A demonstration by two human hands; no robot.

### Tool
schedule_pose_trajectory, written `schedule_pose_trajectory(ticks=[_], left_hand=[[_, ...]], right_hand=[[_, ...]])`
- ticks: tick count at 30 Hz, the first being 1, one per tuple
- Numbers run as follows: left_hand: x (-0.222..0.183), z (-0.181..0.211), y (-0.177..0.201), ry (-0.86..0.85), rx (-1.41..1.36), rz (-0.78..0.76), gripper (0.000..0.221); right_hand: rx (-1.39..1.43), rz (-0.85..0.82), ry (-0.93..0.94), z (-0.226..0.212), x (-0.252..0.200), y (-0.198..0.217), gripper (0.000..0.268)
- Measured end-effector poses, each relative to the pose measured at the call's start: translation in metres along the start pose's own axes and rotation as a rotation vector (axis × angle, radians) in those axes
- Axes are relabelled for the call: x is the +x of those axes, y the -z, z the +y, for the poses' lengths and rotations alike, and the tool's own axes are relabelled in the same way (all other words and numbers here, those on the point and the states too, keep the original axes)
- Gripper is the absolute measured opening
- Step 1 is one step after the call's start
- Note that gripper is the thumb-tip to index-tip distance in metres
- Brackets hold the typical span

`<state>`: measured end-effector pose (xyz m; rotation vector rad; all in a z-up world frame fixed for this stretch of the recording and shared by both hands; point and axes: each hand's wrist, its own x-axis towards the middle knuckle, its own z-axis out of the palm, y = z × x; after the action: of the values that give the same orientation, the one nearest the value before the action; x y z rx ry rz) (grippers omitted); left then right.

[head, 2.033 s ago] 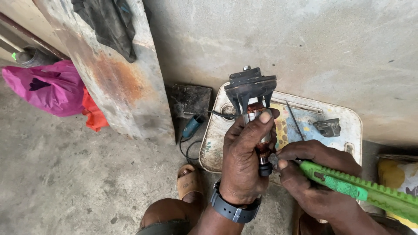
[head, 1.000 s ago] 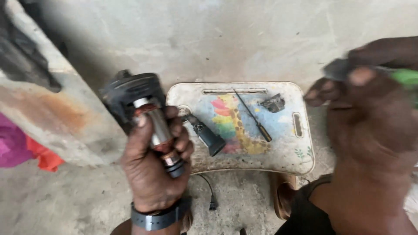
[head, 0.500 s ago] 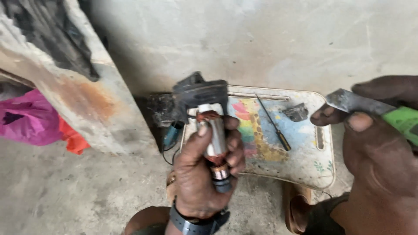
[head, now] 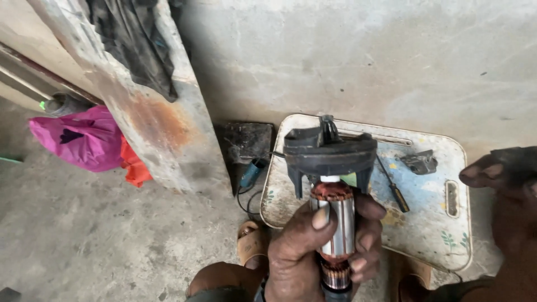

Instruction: Disassembling a power tool motor to inspect and clean the armature using a screwdriver and utility knife.

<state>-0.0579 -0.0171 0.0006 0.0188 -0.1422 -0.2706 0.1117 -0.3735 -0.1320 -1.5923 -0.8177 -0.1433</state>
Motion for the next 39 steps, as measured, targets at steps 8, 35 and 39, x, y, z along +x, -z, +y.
schedule_pose_trajectory(ticks=[8, 35, 39], left_hand=[[-0.008, 0.005, -0.003, 0.016, -0.027, 0.03, 0.047], [0.015, 0.004, -0.031, -0.373, 0.293, 0.455, 0.036], [0.016, 0.005, -0.029, -0.393, 0.288, 0.505, 0.028]], right_hand=[[0.204, -0.363, 0.215, -0.013, 0.049, -0.008, 0.052], [-0.311, -0.094, -0.27, -0.209, 0.065, -0.18, 0.018], [-0.333, 0.07, -0.251, -0.214, 0.066, -0.199, 0.014]])
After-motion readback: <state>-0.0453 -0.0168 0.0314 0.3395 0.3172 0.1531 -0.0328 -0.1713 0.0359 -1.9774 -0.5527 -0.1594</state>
